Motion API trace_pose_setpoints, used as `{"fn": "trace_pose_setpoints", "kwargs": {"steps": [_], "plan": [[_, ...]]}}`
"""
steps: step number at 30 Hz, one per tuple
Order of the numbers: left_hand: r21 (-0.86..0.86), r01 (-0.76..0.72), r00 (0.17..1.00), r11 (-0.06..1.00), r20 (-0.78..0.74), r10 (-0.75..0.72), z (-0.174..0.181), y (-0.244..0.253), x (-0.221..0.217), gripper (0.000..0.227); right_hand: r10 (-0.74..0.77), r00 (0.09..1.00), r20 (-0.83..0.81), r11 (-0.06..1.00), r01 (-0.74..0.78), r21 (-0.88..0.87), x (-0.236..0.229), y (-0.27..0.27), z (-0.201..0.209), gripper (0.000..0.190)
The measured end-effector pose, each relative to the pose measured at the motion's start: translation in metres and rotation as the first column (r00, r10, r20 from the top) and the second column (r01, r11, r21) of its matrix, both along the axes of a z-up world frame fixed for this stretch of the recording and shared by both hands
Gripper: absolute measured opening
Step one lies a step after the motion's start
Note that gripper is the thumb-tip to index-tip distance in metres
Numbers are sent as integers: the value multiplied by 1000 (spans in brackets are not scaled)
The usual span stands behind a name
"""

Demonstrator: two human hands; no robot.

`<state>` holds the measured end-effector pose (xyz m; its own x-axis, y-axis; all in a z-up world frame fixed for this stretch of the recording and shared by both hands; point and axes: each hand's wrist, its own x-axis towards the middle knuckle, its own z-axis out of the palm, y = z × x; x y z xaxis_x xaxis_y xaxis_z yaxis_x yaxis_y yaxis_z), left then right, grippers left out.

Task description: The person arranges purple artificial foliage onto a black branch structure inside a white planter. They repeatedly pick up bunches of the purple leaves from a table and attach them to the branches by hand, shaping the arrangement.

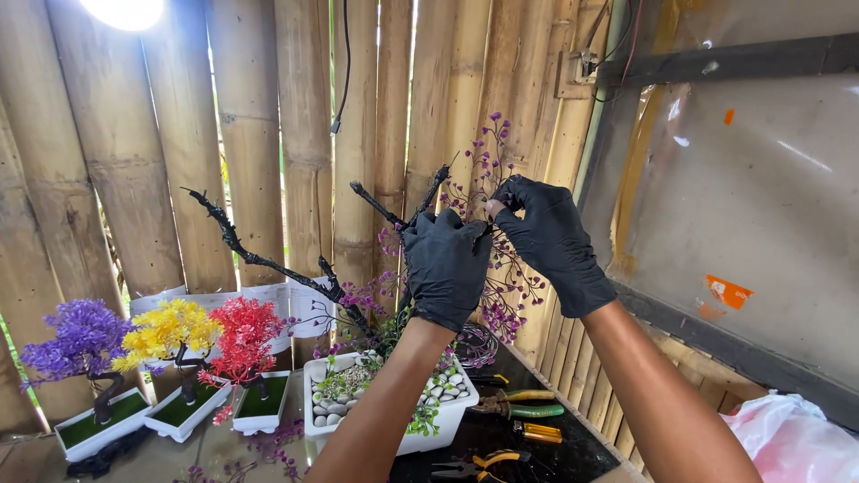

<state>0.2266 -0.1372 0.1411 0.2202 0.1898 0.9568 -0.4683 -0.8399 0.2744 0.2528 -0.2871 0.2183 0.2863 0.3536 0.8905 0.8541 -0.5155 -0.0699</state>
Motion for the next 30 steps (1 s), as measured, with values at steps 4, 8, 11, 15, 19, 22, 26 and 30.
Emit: {"fn": "trace_pose_setpoints", "kwargs": {"steps": [4,8,11,15,19,22,26,30], "plan": [[21,-68,997,997,25,68,-18,3,32,29,21,999,-29,1000,-21,14,-2,-1,-2,16],[10,-2,1000,1000,23,2,-21,4,33,36,109,990,-91,992,-103,71,-7,-1,-2,19],[0,11,1000,1000,28,-11,-25,3,38,36,77,966,-247,997,-76,12,-64,8,14,26],[20,9,1000,1000,3,-9,-26,2,34,37,87,946,-312,994,-102,-31,-59,4,12,30],[56,-79,997,995,-2,80,-28,4,40,30,20,988,-151,997,-31,-71,-30,5,-2,26],[56,-103,995,993,-9,104,-28,3,43,29,-23,1000,-10,997,22,-76,-20,4,-9,18],[7,-57,997,998,-57,58,-25,-1,31,35,-122,990,68,992,123,-6,39,-5,-19,21],[29,-73,997,997,-30,74,-37,-5,74,43,-233,966,112,969,241,-61,48,-4,-22,19]]}}
